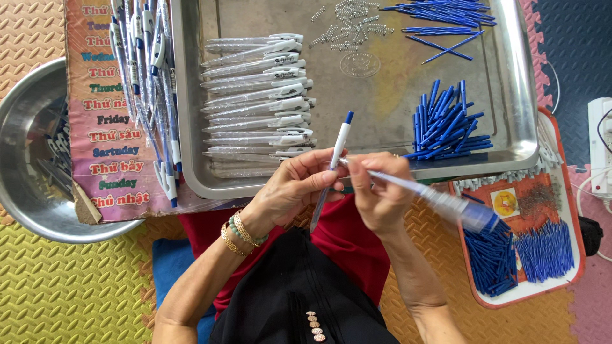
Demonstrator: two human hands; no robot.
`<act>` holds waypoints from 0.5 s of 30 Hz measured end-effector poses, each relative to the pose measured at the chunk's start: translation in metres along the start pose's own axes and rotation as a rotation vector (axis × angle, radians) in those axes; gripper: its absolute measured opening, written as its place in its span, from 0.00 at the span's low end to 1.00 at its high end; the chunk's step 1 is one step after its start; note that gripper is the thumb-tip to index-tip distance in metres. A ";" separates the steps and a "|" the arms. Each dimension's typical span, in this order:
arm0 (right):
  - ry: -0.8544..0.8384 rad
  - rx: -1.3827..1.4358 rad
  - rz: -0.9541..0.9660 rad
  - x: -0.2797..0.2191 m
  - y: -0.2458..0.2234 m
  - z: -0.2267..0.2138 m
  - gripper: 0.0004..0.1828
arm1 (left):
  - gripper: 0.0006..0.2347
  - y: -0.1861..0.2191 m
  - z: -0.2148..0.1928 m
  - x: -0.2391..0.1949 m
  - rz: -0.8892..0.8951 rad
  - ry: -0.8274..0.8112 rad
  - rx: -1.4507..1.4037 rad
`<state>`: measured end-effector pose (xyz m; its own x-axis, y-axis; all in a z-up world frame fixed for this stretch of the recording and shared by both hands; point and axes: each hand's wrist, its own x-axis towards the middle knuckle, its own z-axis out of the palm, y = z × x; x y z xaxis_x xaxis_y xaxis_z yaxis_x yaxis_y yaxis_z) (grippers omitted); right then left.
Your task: The person assembles blue ballpoint pens by inserting ink cartridges into clear plastic barrels and attaching blue caps. The person picks up components from a metal tray and places the finished pens into a metal bowl.
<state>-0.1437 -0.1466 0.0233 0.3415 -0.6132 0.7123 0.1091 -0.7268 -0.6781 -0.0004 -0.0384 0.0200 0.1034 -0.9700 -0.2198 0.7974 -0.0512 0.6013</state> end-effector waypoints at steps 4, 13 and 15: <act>-0.071 -0.328 -0.227 0.011 -0.017 0.002 0.11 | 0.22 0.000 -0.001 0.005 0.014 -0.001 -0.003; -0.088 0.030 0.111 0.034 -0.020 -0.022 0.16 | 0.23 0.008 -0.004 0.004 -0.031 -0.014 0.091; -0.118 0.125 0.304 0.051 -0.022 -0.034 0.20 | 0.22 0.018 0.001 0.000 -0.055 -0.009 0.147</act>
<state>-0.1609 -0.1721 0.0809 0.4805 -0.7506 0.4535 0.0972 -0.4684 -0.8782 0.0132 -0.0398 0.0319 0.0562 -0.9668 -0.2494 0.7063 -0.1381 0.6944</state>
